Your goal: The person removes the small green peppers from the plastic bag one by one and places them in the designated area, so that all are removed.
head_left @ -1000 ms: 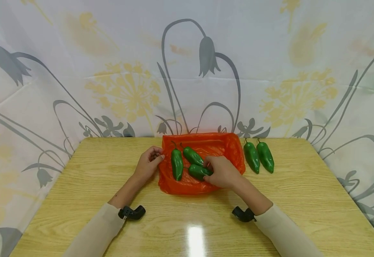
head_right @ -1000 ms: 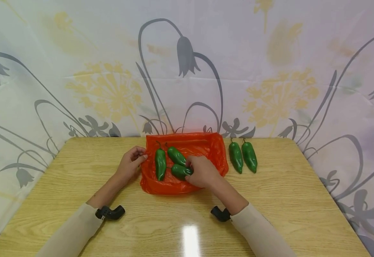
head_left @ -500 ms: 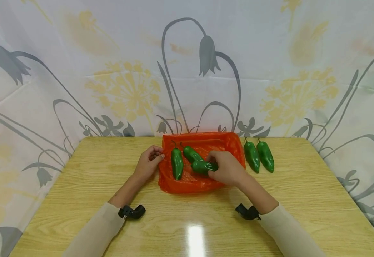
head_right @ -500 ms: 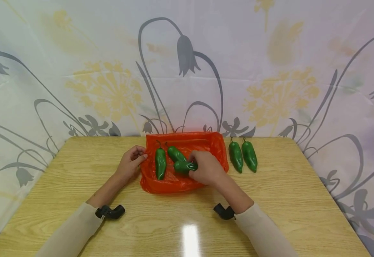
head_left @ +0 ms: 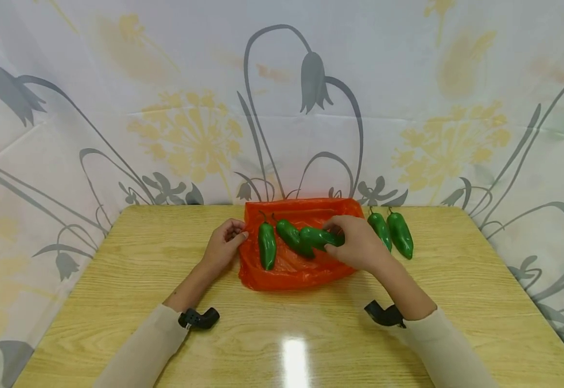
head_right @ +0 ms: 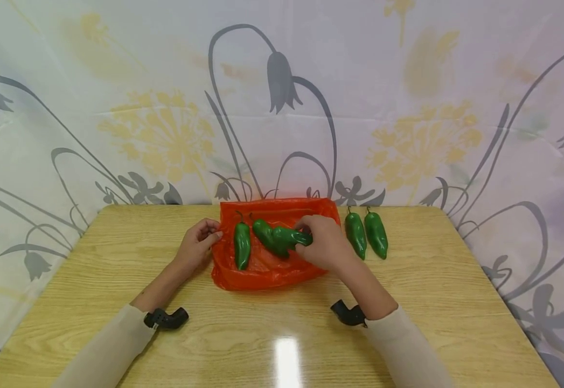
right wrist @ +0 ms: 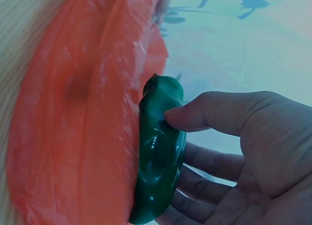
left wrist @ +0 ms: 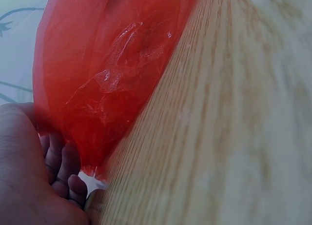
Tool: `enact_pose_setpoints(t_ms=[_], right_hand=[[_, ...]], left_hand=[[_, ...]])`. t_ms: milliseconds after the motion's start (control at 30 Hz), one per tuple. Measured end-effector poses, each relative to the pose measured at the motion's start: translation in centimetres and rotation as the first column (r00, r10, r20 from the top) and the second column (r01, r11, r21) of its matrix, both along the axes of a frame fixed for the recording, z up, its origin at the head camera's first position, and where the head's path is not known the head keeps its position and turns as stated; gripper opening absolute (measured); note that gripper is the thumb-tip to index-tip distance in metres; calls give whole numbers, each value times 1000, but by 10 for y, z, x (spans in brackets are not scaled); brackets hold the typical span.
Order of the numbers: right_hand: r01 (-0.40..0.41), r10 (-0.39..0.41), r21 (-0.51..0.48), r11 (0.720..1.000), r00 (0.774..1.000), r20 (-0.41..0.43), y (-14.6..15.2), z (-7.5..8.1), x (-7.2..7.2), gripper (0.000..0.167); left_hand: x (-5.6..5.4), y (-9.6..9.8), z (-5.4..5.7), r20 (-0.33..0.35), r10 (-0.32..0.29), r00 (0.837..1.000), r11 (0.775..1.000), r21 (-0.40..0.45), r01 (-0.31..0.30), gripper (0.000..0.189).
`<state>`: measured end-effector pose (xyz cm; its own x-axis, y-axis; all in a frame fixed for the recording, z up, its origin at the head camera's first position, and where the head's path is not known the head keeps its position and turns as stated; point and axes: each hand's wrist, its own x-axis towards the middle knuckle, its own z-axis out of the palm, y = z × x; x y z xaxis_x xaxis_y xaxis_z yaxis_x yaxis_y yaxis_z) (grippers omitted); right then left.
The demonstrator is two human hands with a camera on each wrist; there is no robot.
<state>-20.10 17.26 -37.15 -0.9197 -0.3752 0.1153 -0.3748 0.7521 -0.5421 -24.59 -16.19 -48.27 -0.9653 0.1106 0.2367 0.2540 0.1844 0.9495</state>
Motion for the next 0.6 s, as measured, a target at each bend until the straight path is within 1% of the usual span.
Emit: enact_pose_setpoints(t_ms=[333, 600], right_hand=[[53, -53, -28, 998, 998, 18, 20, 9, -2, 34], [106, -104, -51, 993, 994, 36, 40, 14, -7, 31]], left_hand=[[0, 0, 0, -5, -4, 1000, 1000, -8, 4, 17], [0, 0, 0, -13, 0, 1000, 1000, -15, 0, 16]])
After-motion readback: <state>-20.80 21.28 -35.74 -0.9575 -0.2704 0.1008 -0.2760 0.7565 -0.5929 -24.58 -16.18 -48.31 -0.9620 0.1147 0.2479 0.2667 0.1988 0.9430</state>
